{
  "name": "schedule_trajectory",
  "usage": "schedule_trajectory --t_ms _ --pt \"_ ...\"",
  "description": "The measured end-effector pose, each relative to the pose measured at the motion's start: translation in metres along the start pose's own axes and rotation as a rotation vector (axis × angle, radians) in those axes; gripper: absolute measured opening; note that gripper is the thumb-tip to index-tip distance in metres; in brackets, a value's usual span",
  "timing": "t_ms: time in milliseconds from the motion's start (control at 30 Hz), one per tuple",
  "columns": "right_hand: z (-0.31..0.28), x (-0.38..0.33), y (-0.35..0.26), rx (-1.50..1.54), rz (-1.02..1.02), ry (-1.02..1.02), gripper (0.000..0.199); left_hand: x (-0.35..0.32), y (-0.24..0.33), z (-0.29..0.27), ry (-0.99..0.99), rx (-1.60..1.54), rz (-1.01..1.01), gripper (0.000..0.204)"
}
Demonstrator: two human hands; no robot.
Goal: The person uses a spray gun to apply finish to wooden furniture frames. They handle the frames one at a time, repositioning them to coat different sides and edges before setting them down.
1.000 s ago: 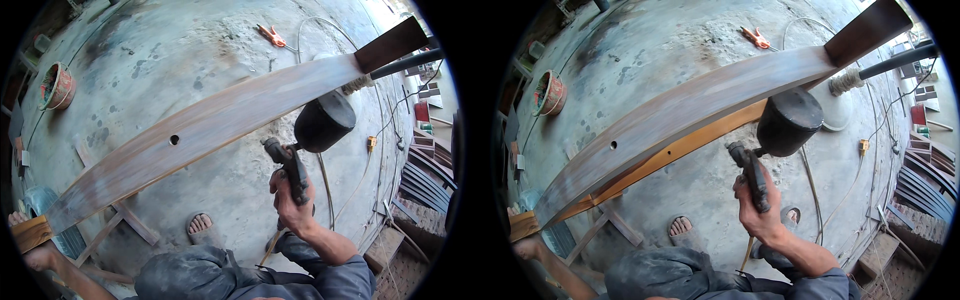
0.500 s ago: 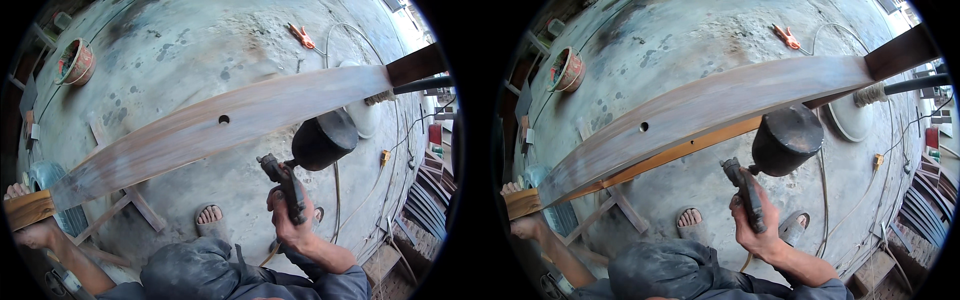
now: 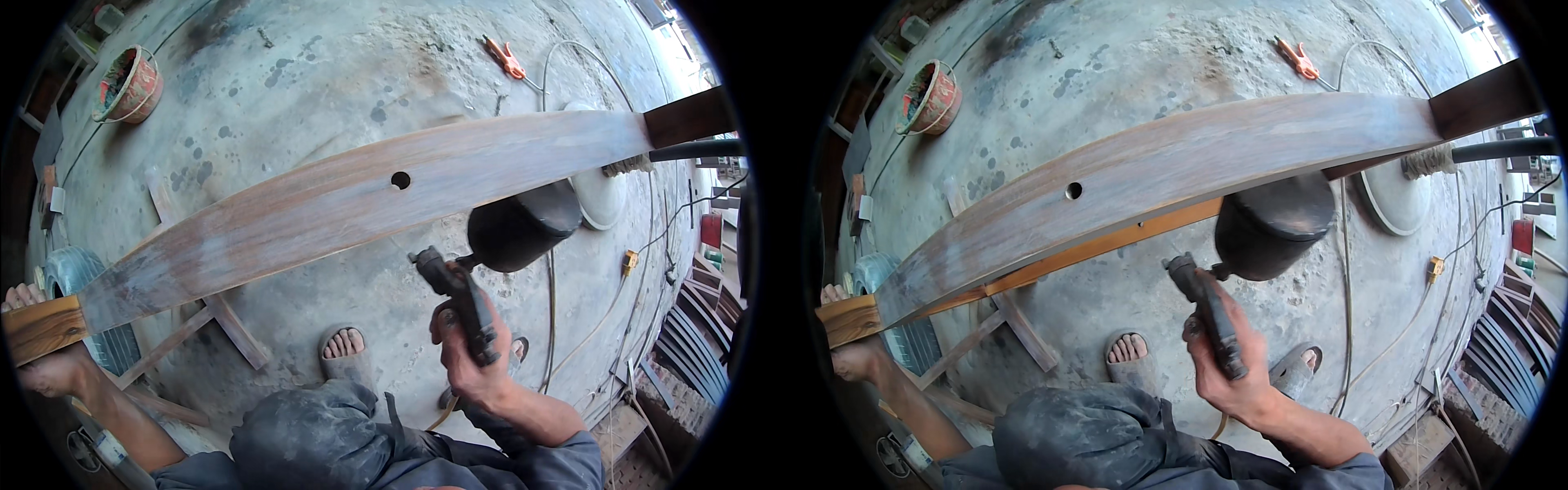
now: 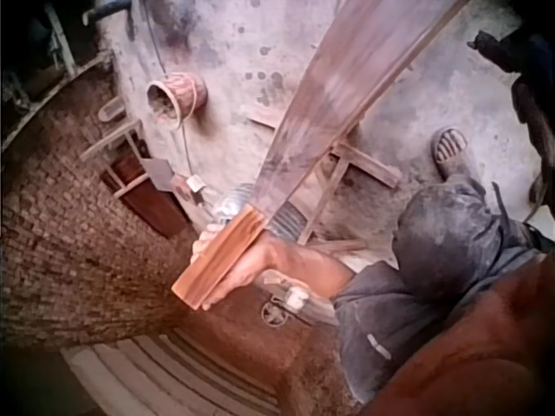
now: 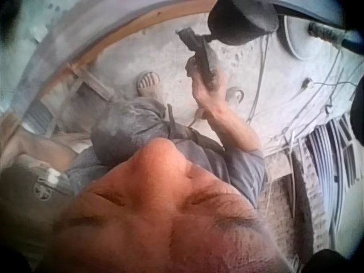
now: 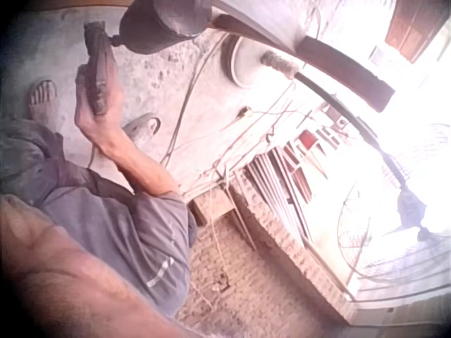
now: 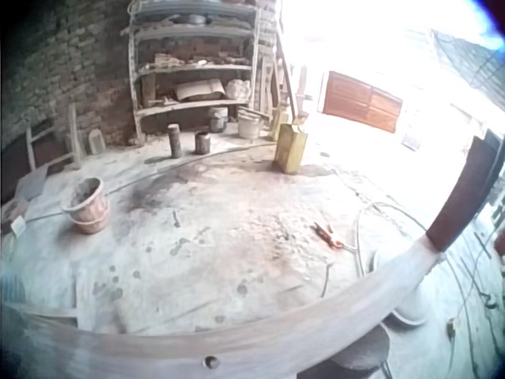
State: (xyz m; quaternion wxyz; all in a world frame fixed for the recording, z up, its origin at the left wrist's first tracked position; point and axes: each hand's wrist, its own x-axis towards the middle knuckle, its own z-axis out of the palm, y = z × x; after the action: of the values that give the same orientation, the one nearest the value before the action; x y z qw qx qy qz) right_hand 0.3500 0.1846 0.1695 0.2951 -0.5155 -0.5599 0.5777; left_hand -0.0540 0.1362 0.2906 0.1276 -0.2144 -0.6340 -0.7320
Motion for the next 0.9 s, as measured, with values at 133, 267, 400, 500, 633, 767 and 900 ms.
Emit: schedule_trajectory --t_ms 133,267,400,500,633,767,900 --pt "-0.004 -0.003 0.000 0.040 0.053 0.092 0.054 -0.003 0.004 0.001 0.025 0.024 -0.052 0.087" --pt "-0.001 -0.005 0.002 0.003 0.058 0.043 0.054 -0.005 0.003 0.010 0.015 0.055 -0.032 0.092" --pt "0.013 -0.011 0.004 0.009 0.004 -0.040 0.054 -0.002 -0.001 0.005 -0.015 0.049 -0.014 0.099" --pt "0.021 -0.014 0.005 -0.012 0.001 -0.100 0.056 -0.003 -0.001 0.003 -0.041 0.048 0.021 0.097" --pt "0.025 -0.012 0.002 -0.005 0.009 -0.184 0.057 -0.001 -0.001 0.003 -0.052 0.028 0.018 0.094" --pt "0.024 -0.011 0.001 0.004 0.025 -0.171 0.057 0.002 -0.004 0.001 -0.055 0.031 0.049 0.093" --pt "0.011 -0.013 0.005 -0.070 0.005 -0.074 0.058 0.009 -0.011 -0.011 -0.068 0.042 0.058 0.093"
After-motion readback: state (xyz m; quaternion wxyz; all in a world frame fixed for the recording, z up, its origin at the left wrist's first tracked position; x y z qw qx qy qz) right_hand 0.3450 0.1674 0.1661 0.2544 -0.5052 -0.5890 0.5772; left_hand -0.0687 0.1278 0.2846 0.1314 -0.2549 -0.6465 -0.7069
